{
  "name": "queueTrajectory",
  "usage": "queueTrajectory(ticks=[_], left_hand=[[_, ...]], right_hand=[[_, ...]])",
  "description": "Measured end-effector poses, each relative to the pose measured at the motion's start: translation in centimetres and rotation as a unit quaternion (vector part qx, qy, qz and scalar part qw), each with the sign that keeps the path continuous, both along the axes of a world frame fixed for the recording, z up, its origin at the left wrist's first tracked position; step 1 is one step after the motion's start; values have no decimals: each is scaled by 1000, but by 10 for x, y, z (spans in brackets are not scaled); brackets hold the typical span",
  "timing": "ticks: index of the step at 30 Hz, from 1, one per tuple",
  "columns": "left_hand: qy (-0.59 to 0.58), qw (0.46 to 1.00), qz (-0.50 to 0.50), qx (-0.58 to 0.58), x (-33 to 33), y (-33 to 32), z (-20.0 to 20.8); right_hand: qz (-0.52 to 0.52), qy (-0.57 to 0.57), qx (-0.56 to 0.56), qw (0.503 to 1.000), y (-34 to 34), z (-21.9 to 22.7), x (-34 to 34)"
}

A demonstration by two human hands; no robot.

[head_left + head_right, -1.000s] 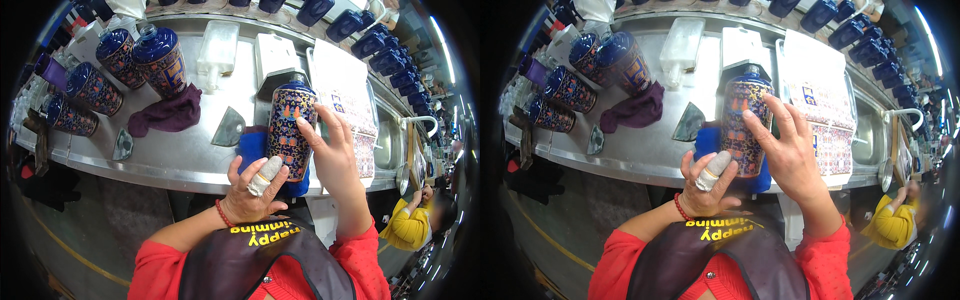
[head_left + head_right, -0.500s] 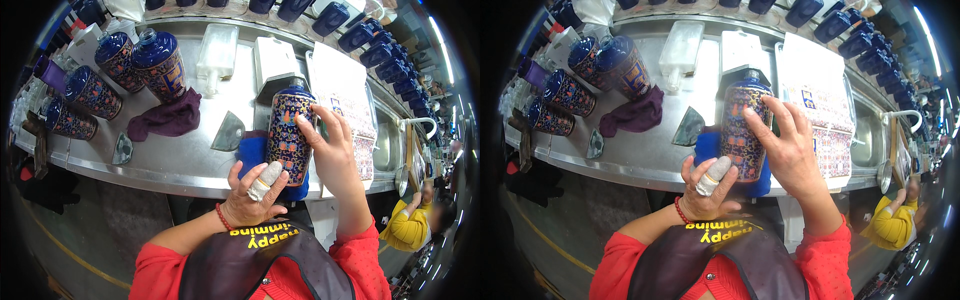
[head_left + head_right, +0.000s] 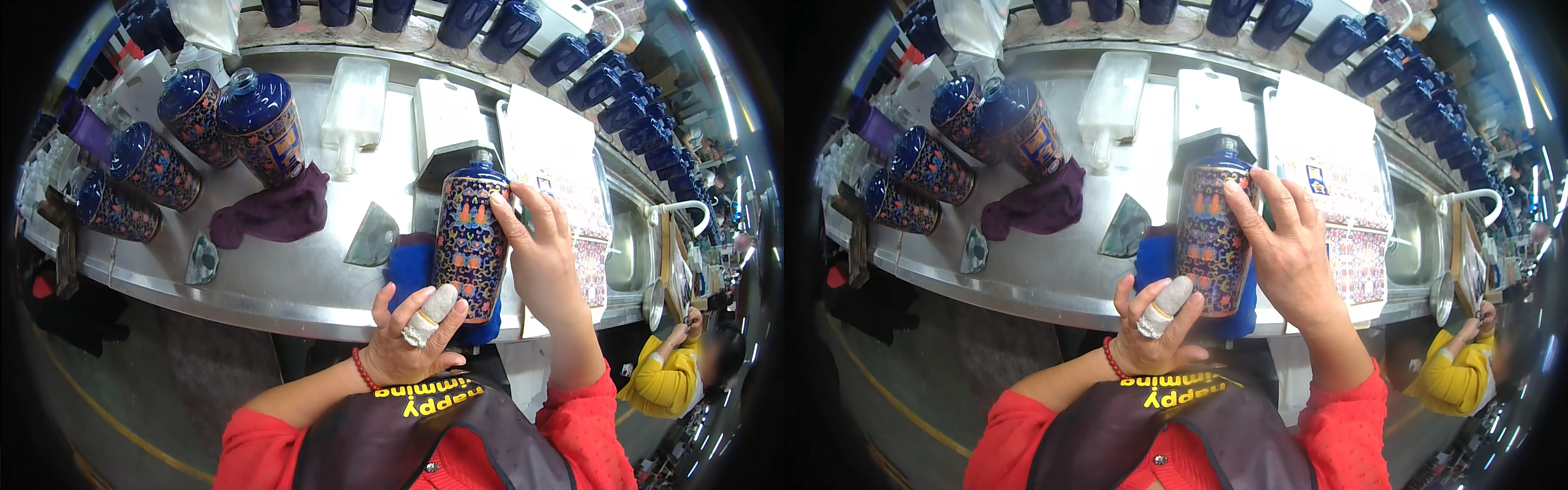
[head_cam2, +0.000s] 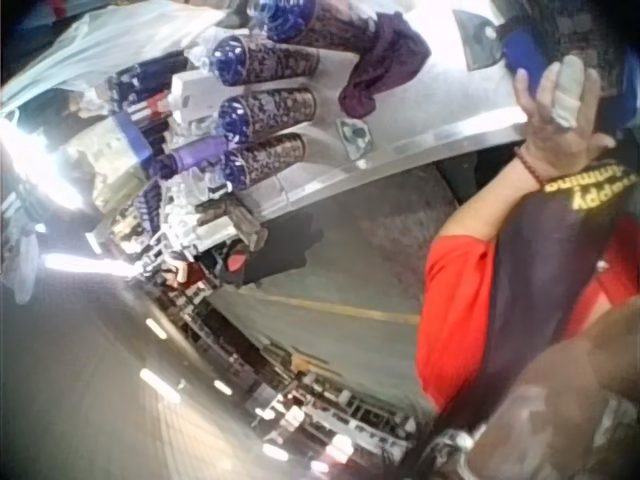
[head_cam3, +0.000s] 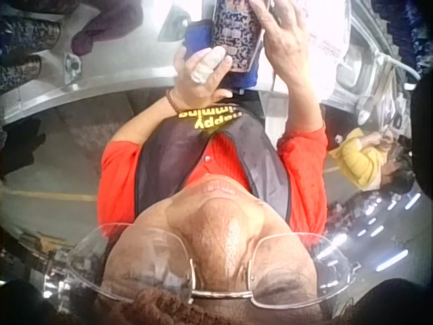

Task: The person applies decorative stickers to a blue ceramic bottle. They peel stickers from a sheet, position them on the bottle, and smooth them with a green tool and fingers. The person repeats this process for multiple stickers on the same bottle.

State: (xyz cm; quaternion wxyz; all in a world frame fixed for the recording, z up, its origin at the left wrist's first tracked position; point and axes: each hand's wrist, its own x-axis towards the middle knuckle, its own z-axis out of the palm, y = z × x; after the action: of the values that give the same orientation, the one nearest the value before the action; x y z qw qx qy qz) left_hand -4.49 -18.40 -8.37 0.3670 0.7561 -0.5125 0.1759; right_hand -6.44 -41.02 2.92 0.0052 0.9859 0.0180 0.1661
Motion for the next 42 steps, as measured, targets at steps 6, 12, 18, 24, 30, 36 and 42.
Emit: queueTrajectory(ticks=[6, 12, 18, 24, 30, 36, 42], left_hand=[[-17, 1000, 4, 10, 1, 0, -2], [35, 999, -12, -14, 9, 1, 15], [160, 987, 2, -24, 79, -14, 45], [56, 998, -29, 11, 108, -43, 55], [68, 998, -17, 9, 104, -47, 55], [66, 998, -9, 3, 101, -50, 52], [86, 996, -18, -11, 101, -50, 50]], right_hand=[[-14, 9, -3, 1000, -1, 3, 4], [-9, 0, -5, 1000, -4, 2, 8], [-1, 3, 1, 1000, -6, 3, 11], [6, 9, 6, 1000, -6, 4, 12], [7, 9, 10, 1000, -7, 2, 13], [11, 3, 12, 1000, -7, 2, 14], [8, 4, 17, 1000, -5, 4, 13]])
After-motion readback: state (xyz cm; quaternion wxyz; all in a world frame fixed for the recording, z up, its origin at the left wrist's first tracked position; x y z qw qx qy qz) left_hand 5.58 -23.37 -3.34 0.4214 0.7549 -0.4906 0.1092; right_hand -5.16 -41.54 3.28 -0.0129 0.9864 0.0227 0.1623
